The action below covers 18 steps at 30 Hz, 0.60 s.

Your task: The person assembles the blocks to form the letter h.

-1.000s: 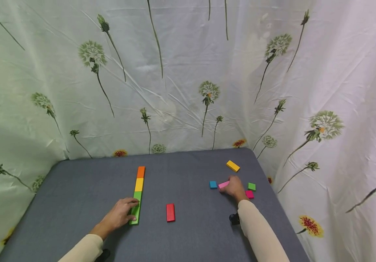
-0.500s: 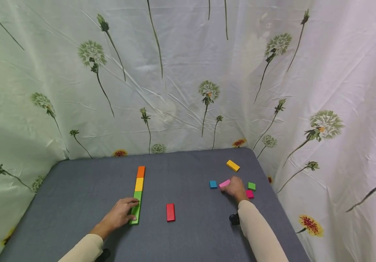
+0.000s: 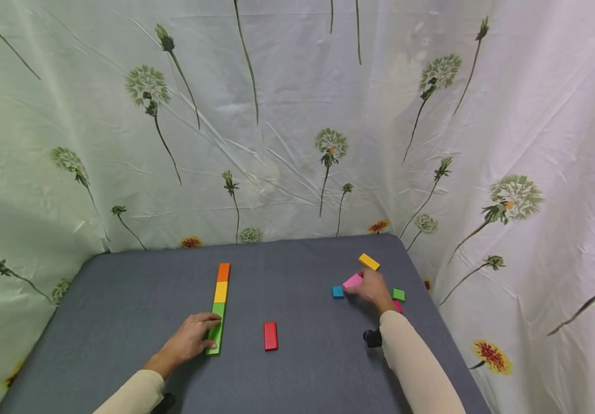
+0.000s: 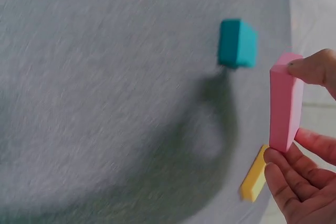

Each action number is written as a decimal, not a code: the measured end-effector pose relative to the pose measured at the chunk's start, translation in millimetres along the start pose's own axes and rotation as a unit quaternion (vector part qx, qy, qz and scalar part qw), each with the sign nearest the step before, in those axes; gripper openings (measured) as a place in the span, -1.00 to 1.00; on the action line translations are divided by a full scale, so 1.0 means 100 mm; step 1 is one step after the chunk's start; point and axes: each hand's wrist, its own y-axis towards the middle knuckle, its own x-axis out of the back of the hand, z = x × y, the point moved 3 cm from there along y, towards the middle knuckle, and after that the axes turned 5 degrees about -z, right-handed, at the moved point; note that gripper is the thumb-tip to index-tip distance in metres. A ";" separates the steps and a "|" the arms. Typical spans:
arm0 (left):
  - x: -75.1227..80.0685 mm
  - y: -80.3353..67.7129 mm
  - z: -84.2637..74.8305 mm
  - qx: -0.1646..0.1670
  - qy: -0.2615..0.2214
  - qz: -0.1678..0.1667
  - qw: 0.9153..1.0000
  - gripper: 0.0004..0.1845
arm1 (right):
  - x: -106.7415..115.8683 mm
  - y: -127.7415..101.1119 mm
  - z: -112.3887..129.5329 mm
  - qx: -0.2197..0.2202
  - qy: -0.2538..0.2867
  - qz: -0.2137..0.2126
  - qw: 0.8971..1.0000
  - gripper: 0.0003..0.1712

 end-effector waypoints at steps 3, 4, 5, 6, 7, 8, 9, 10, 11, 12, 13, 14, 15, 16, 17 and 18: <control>-0.01 0.00 -0.01 -0.003 0.003 -0.003 1.000 -0.47 | -0.02 0.00 0.10 0.020 0.018 0.009 1.000 -0.33; 0.00 0.00 -0.01 -0.002 0.004 -0.004 1.000 -0.47 | -0.04 0.00 0.14 0.024 0.024 0.014 0.999 -0.33; 0.00 0.00 -0.01 -0.003 0.004 -0.005 1.000 -0.47 | -0.05 0.01 0.18 0.028 0.025 0.017 0.999 -0.32; 0.00 0.00 -0.01 -0.003 0.003 -0.005 1.000 -0.47 | -0.07 0.01 0.22 0.032 0.027 0.020 0.999 -0.32; 0.00 0.00 -0.01 -0.004 0.003 -0.005 1.000 -0.47 | -0.09 0.01 0.25 0.035 0.027 0.022 0.999 -0.32; 0.00 0.00 -0.01 -0.005 0.002 -0.005 1.000 -0.47 | -0.11 0.02 0.29 0.041 0.025 0.025 0.999 -0.31; 0.00 0.00 -0.01 -0.004 0.001 -0.004 1.000 -0.47 | -0.13 0.02 0.32 0.044 0.023 0.027 0.998 -0.31; 0.00 0.00 -0.01 -0.002 0.000 -0.003 1.000 -0.47 | -0.15 0.03 0.35 0.051 0.020 0.029 0.998 -0.31; -0.01 0.00 -0.01 -0.001 0.000 -0.002 1.000 -0.47 | -0.17 0.03 0.38 0.057 0.018 0.031 0.998 -0.31; -0.01 0.00 0.00 0.001 0.001 -0.001 1.000 -0.47 | -0.19 0.04 0.41 0.063 0.014 0.033 0.997 -0.32; -0.01 0.00 -0.01 0.002 0.002 0.001 1.000 -0.47 | -0.21 0.04 0.44 0.066 0.011 0.036 0.997 -0.33; -0.01 0.00 -0.01 0.004 0.003 0.002 1.000 -0.47 | -0.24 0.04 0.46 0.071 0.009 0.039 0.997 -0.33; -0.01 0.00 -0.01 0.006 0.003 0.002 1.000 -0.47 | -0.26 0.04 0.49 0.073 0.009 0.043 0.996 -0.34; -0.01 0.00 -0.01 0.007 0.002 0.003 1.000 -0.47 | -0.28 0.05 0.52 0.074 0.008 0.048 0.996 -0.34; -0.01 -0.01 -0.01 0.007 0.002 0.003 1.000 -0.47 | -0.31 0.05 0.54 0.074 0.008 0.052 0.996 -0.35; 0.00 -0.01 -0.01 0.007 0.002 0.003 1.000 -0.47 | -0.33 0.04 0.57 0.074 0.006 0.057 0.996 -0.35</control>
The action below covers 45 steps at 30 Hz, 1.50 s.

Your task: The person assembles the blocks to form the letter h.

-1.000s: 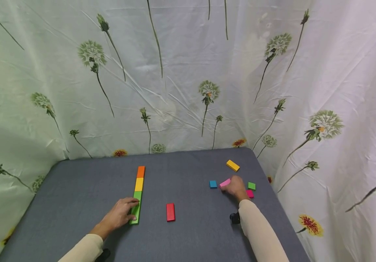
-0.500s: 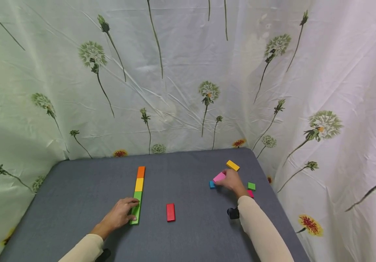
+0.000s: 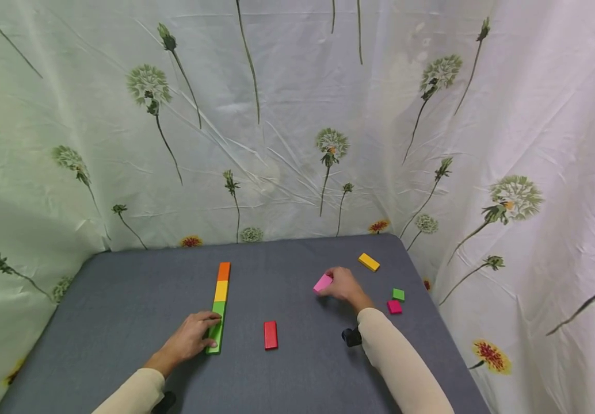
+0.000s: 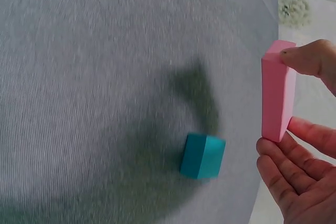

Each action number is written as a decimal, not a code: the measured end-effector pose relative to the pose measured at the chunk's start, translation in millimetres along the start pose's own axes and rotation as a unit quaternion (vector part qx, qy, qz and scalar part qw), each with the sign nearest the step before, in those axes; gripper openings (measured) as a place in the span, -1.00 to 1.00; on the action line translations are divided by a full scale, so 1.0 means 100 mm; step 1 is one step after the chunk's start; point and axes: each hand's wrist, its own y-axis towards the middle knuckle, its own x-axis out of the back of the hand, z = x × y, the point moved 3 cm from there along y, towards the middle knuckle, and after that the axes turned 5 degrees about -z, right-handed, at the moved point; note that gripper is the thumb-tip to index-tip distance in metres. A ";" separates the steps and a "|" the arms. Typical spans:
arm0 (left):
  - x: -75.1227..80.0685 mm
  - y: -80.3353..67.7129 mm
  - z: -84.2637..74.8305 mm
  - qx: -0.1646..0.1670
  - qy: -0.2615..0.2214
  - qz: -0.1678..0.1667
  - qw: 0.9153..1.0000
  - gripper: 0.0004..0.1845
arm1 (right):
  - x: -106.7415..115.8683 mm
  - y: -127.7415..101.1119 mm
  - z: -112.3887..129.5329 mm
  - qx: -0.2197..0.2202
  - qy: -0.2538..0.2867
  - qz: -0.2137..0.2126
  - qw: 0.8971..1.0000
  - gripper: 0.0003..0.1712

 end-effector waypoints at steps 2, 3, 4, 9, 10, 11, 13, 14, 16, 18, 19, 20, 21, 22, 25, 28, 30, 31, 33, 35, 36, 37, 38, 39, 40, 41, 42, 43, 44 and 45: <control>0.00 0.00 -0.01 0.000 0.000 -0.001 1.000 -0.48 | -0.05 0.00 0.05 -0.001 0.003 0.007 1.000 -0.36; 0.00 0.00 -0.01 -0.001 0.000 -0.002 1.000 -0.48 | -0.07 0.00 0.07 0.002 0.003 0.010 1.000 -0.36; 0.00 0.00 -0.01 -0.001 0.000 -0.003 1.000 -0.48 | -0.10 0.00 0.09 0.003 0.003 0.013 1.000 -0.36; -0.01 -0.01 -0.01 0.008 0.008 -0.004 1.000 -0.47 | -0.21 0.00 0.21 0.027 -0.004 0.021 0.999 -0.36; -0.02 -0.02 -0.01 0.010 0.008 -0.003 1.000 -0.47 | -0.23 0.00 0.24 0.028 -0.006 0.023 0.999 -0.36; -0.02 -0.02 -0.01 0.012 0.009 -0.001 1.000 -0.46 | -0.24 0.00 0.27 0.033 -0.010 0.024 0.999 -0.36; -0.02 -0.02 -0.01 0.014 0.009 0.005 1.000 -0.44 | -0.28 0.01 0.33 0.040 -0.015 0.030 0.999 -0.36; -0.01 -0.02 -0.01 0.016 0.007 0.008 1.000 -0.43 | -0.30 0.01 0.36 0.045 -0.017 0.033 0.998 -0.36; -0.01 -0.02 -0.01 0.017 0.006 0.013 1.000 -0.41 | -0.34 0.02 0.42 0.058 -0.021 0.038 0.997 -0.36; -0.01 -0.02 0.00 0.015 0.008 0.017 1.000 -0.40 | -0.38 0.03 0.47 0.071 -0.025 0.044 0.996 -0.36; -0.01 -0.02 0.00 0.014 0.009 0.017 1.000 -0.40 | -0.40 0.04 0.50 0.077 -0.028 0.046 0.996 -0.36; -0.01 -0.02 0.00 0.013 0.008 0.017 1.000 -0.40 | -0.43 0.04 0.53 0.083 -0.032 0.048 0.995 -0.36; 0.00 -0.02 0.00 0.010 0.010 0.017 1.000 -0.40 | -0.45 0.05 0.55 0.087 -0.034 0.051 0.994 -0.36; 0.00 -0.02 0.01 0.009 0.010 0.016 1.000 -0.40 | -0.48 0.05 0.58 0.089 -0.036 0.055 0.994 -0.35; 0.00 -0.02 0.01 0.006 0.012 0.015 1.000 -0.40 | -0.54 0.06 0.65 0.098 -0.036 0.065 0.992 -0.34; -0.01 -0.02 0.02 0.003 0.013 0.014 1.000 -0.40 | -0.60 0.06 0.71 0.112 -0.040 0.074 0.990 -0.34; -0.02 -0.02 0.01 0.001 0.013 0.015 1.000 -0.40 | -0.64 0.05 0.75 0.126 -0.045 0.079 0.988 -0.34; -0.02 -0.02 0.01 0.000 0.013 0.014 1.000 -0.40 | -0.66 0.05 0.77 0.135 -0.047 0.082 0.986 -0.35; -0.03 -0.01 0.02 -0.002 0.014 0.011 1.000 -0.41 | -0.70 0.05 0.80 0.147 -0.054 0.089 0.984 -0.35; -0.03 -0.02 0.02 -0.002 0.014 0.008 1.000 -0.41 | -0.73 0.06 0.83 0.159 -0.059 0.095 0.981 -0.36; -0.03 -0.02 0.03 -0.002 0.014 0.006 1.000 -0.41 | -0.75 0.06 0.84 0.163 -0.062 0.098 0.980 -0.36; -0.03 -0.02 0.03 -0.002 0.015 0.005 1.000 -0.41 | -0.76 0.06 0.86 0.166 -0.066 0.102 0.979 -0.37; -0.03 -0.02 0.03 -0.002 0.015 0.004 1.000 -0.40 | -0.78 0.06 0.87 0.168 -0.069 0.105 0.978 -0.37; -0.03 -0.02 0.03 -0.001 0.016 0.004 1.000 -0.40 | -0.80 0.07 0.88 0.171 -0.073 0.109 0.977 -0.37; -0.03 -0.02 0.04 -0.001 0.016 0.003 1.000 -0.40 | -0.82 0.07 0.89 0.174 -0.077 0.112 0.975 -0.38; -0.03 -0.01 0.04 -0.001 0.017 0.003 1.000 -0.40 | -0.83 0.07 0.90 0.176 -0.080 0.116 0.974 -0.38; -0.03 -0.01 0.03 -0.002 0.018 0.004 1.000 -0.40 | -0.85 0.07 0.91 0.180 -0.086 0.120 0.973 -0.38; -0.03 -0.01 0.03 -0.002 0.018 0.004 1.000 -0.40 | -0.87 0.07 0.92 0.185 -0.089 0.123 0.971 -0.38; -0.03 -0.01 0.03 -0.001 0.017 0.005 1.000 -0.40 | -0.88 0.07 0.92 0.187 -0.093 0.126 0.970 -0.38; -0.03 -0.01 0.03 0.000 0.016 0.006 1.000 -0.40 | -0.90 0.07 0.93 0.192 -0.094 0.129 0.968 -0.38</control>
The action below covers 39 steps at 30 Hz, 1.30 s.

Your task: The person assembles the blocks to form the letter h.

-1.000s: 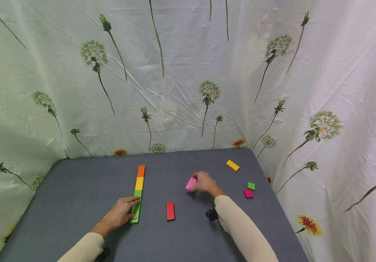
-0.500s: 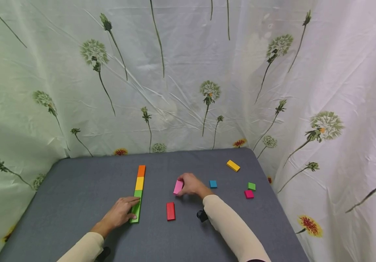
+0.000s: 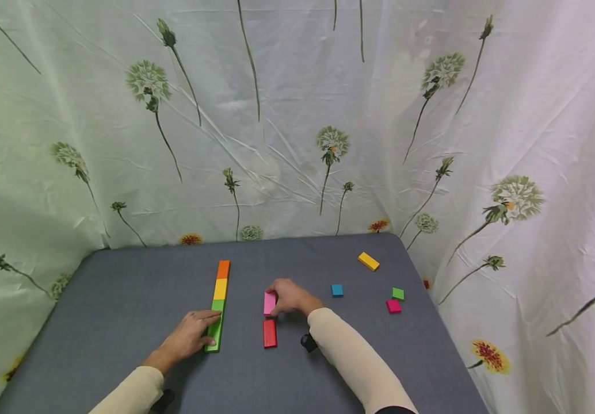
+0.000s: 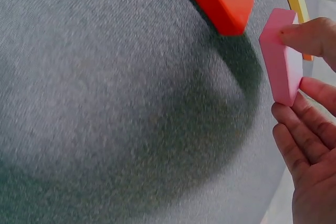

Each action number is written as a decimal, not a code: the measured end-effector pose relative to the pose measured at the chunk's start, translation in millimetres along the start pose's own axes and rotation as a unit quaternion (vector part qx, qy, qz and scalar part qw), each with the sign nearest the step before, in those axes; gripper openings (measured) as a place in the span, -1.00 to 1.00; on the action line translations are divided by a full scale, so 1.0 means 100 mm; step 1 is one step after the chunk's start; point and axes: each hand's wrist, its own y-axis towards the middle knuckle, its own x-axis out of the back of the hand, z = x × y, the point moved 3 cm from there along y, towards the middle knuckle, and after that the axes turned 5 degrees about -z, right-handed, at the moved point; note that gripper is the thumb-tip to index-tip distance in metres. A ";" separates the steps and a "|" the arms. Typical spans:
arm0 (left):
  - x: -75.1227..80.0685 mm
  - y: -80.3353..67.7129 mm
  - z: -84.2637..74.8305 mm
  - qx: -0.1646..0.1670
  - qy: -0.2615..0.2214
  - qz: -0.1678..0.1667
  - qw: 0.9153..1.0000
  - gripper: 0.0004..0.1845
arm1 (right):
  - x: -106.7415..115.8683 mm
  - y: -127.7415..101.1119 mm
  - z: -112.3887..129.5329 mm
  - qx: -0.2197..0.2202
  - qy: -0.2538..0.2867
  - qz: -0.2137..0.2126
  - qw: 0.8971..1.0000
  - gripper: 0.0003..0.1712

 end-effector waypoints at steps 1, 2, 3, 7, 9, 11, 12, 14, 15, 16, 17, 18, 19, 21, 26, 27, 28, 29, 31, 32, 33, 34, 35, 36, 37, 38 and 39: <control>0.00 0.00 0.00 -0.001 0.001 0.000 1.000 -0.41 | -0.01 0.01 0.01 0.005 -0.001 0.002 1.000 -0.38; 0.00 0.00 0.00 0.000 0.001 0.002 1.000 -0.41 | -0.02 0.01 0.02 0.008 0.000 0.004 1.000 -0.37; -0.01 0.00 0.00 0.001 0.000 0.004 1.000 -0.41 | -0.03 0.02 0.02 0.011 -0.001 0.006 1.000 -0.37; -0.01 0.01 0.00 0.002 0.003 0.008 1.000 -0.41 | -0.06 0.03 0.02 0.005 0.004 0.011 1.000 -0.37; -0.01 0.01 0.00 0.003 0.004 0.007 1.000 -0.41 | -0.08 0.03 0.02 -0.002 0.004 0.013 1.000 -0.37; -0.01 0.01 0.00 0.001 0.006 0.006 1.000 -0.41 | -0.09 0.03 0.01 -0.004 0.003 0.013 1.000 -0.37; 0.00 0.01 0.00 0.001 0.006 0.006 1.000 -0.41 | -0.10 0.03 0.02 -0.006 0.004 0.014 1.000 -0.37; 0.00 0.00 -0.01 0.002 0.005 0.007 1.000 -0.41 | -0.11 0.03 0.02 -0.009 0.004 0.017 1.000 -0.36; 0.01 0.00 -0.01 0.002 0.005 0.009 1.000 -0.41 | -0.11 0.03 0.02 -0.011 0.004 0.019 1.000 -0.36; 0.01 0.00 -0.01 0.003 0.004 0.010 1.000 -0.41 | -0.11 0.04 0.02 -0.011 0.004 0.019 1.000 -0.37; 0.01 0.00 -0.01 0.003 0.004 0.010 1.000 -0.41 | -0.12 0.04 0.02 -0.014 0.005 0.021 1.000 -0.37; 0.02 0.00 -0.01 0.003 0.003 0.011 1.000 -0.41 | -0.12 0.03 0.02 -0.017 0.006 0.022 1.000 -0.36; 0.02 0.00 -0.01 0.003 0.002 0.011 1.000 -0.41 | -0.13 0.03 0.02 -0.017 0.006 0.023 1.000 -0.36; 0.02 0.00 -0.02 0.002 0.001 0.010 1.000 -0.41 | -0.14 0.03 0.01 -0.018 0.006 0.022 1.000 -0.36; 0.01 -0.01 -0.01 0.001 0.001 0.009 1.000 -0.41 | -0.17 0.02 -0.02 -0.015 0.003 0.023 1.000 -0.37; 0.01 -0.01 -0.01 0.002 0.000 0.010 1.000 -0.41 | -0.17 0.02 -0.02 -0.014 0.004 0.023 1.000 -0.37; 0.01 -0.01 -0.01 0.002 0.000 0.010 1.000 -0.41 | -0.17 0.01 -0.02 -0.013 0.005 0.022 1.000 -0.37; 0.01 -0.01 -0.01 0.003 0.000 0.010 1.000 -0.41 | -0.18 0.01 -0.03 -0.012 0.007 0.020 1.000 -0.36; 0.01 -0.01 -0.01 0.003 0.000 0.009 1.000 -0.41 | -0.18 0.00 -0.03 -0.011 0.008 0.017 1.000 -0.36; 0.00 -0.01 0.00 0.002 0.000 0.008 1.000 -0.41 | -0.18 -0.01 -0.03 -0.011 0.010 0.016 1.000 -0.36; 0.01 -0.01 0.00 0.003 -0.002 0.008 1.000 -0.41 | -0.18 -0.01 -0.03 -0.011 0.012 0.015 1.000 -0.36; 0.01 -0.01 0.00 0.002 -0.003 0.008 1.000 -0.41 | -0.18 -0.02 -0.03 -0.014 0.014 0.014 1.000 -0.36; 0.01 -0.01 0.00 0.002 -0.004 0.008 1.000 -0.41 | -0.18 -0.02 -0.03 -0.014 0.014 0.014 1.000 -0.36; 0.01 -0.01 0.00 0.001 -0.003 0.009 1.000 -0.41 | -0.19 -0.02 -0.03 -0.015 0.016 0.015 1.000 -0.36; 0.01 -0.01 0.00 0.002 -0.003 0.010 1.000 -0.41 | -0.19 -0.03 -0.03 -0.015 0.015 0.016 1.000 -0.36; 0.01 -0.01 0.00 0.002 -0.002 0.011 1.000 -0.41 | -0.19 -0.03 -0.02 -0.013 0.015 0.017 1.000 -0.35; 0.01 -0.01 -0.01 0.002 -0.002 0.011 1.000 -0.41 | -0.19 -0.04 -0.02 -0.010 0.012 0.018 1.000 -0.34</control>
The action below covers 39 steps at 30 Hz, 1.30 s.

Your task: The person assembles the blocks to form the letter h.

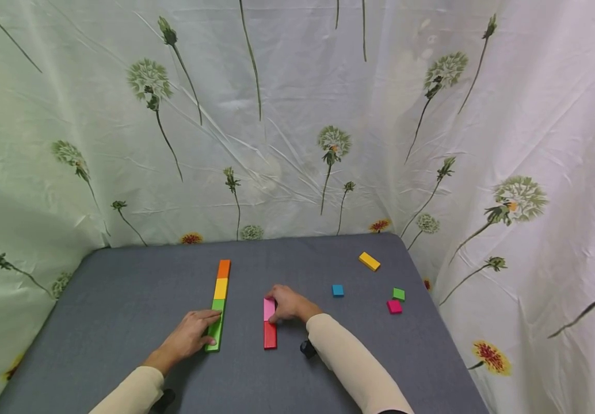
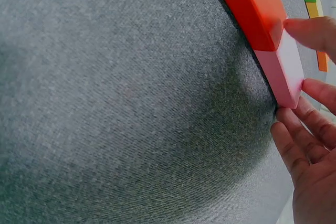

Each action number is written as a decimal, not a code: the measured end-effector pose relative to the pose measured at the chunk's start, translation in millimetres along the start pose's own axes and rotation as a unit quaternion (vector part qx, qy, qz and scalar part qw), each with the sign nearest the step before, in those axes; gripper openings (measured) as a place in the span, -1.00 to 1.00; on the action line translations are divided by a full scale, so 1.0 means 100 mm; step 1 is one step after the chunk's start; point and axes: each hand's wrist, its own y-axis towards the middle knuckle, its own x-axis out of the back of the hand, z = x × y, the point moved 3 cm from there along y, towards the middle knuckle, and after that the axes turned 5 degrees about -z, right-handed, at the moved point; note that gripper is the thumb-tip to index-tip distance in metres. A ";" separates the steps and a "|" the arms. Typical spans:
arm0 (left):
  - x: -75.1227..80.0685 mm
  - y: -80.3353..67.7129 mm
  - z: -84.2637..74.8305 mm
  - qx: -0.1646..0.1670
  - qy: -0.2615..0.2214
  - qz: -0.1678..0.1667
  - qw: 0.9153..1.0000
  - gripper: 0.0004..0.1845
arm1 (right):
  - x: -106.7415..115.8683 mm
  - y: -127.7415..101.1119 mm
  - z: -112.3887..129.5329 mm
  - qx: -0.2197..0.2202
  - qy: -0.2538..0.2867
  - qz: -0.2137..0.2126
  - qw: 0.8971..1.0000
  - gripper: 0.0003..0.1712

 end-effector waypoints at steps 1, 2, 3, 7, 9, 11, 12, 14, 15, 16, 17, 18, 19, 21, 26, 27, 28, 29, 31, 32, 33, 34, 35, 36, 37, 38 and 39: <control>0.00 0.00 0.00 0.000 0.002 0.000 1.000 -0.41 | 0.00 0.00 0.00 0.004 -0.004 0.002 1.000 -0.32; 0.00 0.00 0.00 0.000 0.003 0.000 1.000 -0.41 | -0.01 -0.01 0.01 0.007 -0.009 0.004 1.000 -0.29; 0.00 0.00 0.00 -0.001 0.005 -0.001 1.000 -0.40 | -0.01 -0.01 0.01 0.008 -0.014 0.008 1.000 -0.25; 0.00 0.00 0.00 -0.004 0.007 -0.005 1.000 -0.40 | -0.05 -0.05 0.04 0.012 -0.035 0.026 0.999 -0.06; 0.00 0.00 0.00 -0.006 0.008 -0.007 1.000 -0.40 | -0.07 -0.07 0.05 0.014 -0.047 0.032 0.998 0.05; 0.00 0.00 0.00 -0.005 0.008 -0.008 1.000 -0.40 | -0.09 -0.09 0.06 0.018 -0.062 0.033 0.997 0.13; 0.00 0.00 0.00 -0.004 0.009 -0.007 1.000 -0.40 | -0.11 -0.10 0.06 0.021 -0.069 0.032 0.997 0.17; 0.00 0.00 0.00 -0.003 0.008 -0.006 1.000 -0.39 | -0.13 -0.10 0.06 0.028 -0.084 0.027 0.996 0.21; 0.00 0.00 0.00 -0.002 0.008 -0.005 1.000 -0.39 | -0.13 -0.11 0.06 0.031 -0.090 0.025 0.995 0.23; 0.00 0.00 0.00 -0.002 0.008 -0.004 1.000 -0.39 | -0.14 -0.11 0.07 0.033 -0.093 0.022 0.995 0.23; 0.00 0.00 0.00 -0.002 0.008 -0.004 1.000 -0.40 | -0.14 -0.12 0.07 0.034 -0.094 0.020 0.995 0.23; 0.00 0.00 0.00 -0.002 0.007 -0.003 1.000 -0.40 | -0.13 -0.12 0.07 0.035 -0.094 0.019 0.995 0.24; 0.00 0.00 0.00 -0.002 0.006 -0.003 1.000 -0.40 | -0.13 -0.13 0.07 0.035 -0.094 0.018 0.995 0.24; 0.00 0.01 0.00 -0.003 0.003 -0.003 1.000 -0.40 | -0.13 -0.14 0.08 0.033 -0.091 0.019 0.995 0.23; -0.01 0.01 0.00 0.000 0.005 -0.003 1.000 -0.39 | -0.14 -0.15 0.08 0.029 -0.081 0.023 0.996 0.22; -0.02 0.01 0.01 0.002 0.005 -0.001 1.000 -0.39 | -0.14 -0.15 0.08 0.027 -0.080 0.023 0.996 0.21; -0.02 0.02 0.01 0.002 0.007 0.000 1.000 -0.39 | -0.14 -0.15 0.07 0.026 -0.079 0.023 0.996 0.21; -0.02 0.02 0.01 0.002 0.006 0.001 1.000 -0.39 | -0.14 -0.15 0.07 0.025 -0.077 0.023 0.996 0.21; -0.02 0.02 0.01 0.005 0.005 0.004 1.000 -0.38 | -0.14 -0.15 0.07 0.022 -0.074 0.023 0.997 0.21; -0.02 0.02 0.01 0.006 0.005 0.004 1.000 -0.38 | -0.14 -0.16 0.07 0.022 -0.072 0.023 0.997 0.21; -0.02 0.02 0.01 0.006 0.005 0.004 1.000 -0.38 | -0.14 -0.16 0.07 0.021 -0.071 0.023 0.997 0.21; -0.02 0.02 0.00 0.006 0.004 0.003 1.000 -0.38 | -0.13 -0.16 0.07 0.022 -0.068 0.022 0.997 0.21; -0.02 0.02 0.00 0.006 0.004 0.001 1.000 -0.38 | -0.13 -0.16 0.06 0.022 -0.063 0.022 0.998 0.21; -0.01 0.02 0.00 0.006 0.003 0.000 1.000 -0.38 | -0.13 -0.17 0.06 0.021 -0.053 0.022 0.998 0.22; -0.01 0.02 0.00 0.004 0.004 -0.002 1.000 -0.39 | -0.12 -0.17 0.05 0.021 -0.044 0.021 0.999 0.22; -0.01 0.01 0.00 0.003 0.004 -0.004 1.000 -0.39 | -0.12 -0.17 0.04 0.021 -0.034 0.020 0.999 0.23; 0.00 0.01 -0.01 0.003 0.004 -0.006 1.000 -0.39 | -0.11 -0.18 0.03 0.020 -0.023 0.017 0.999 0.23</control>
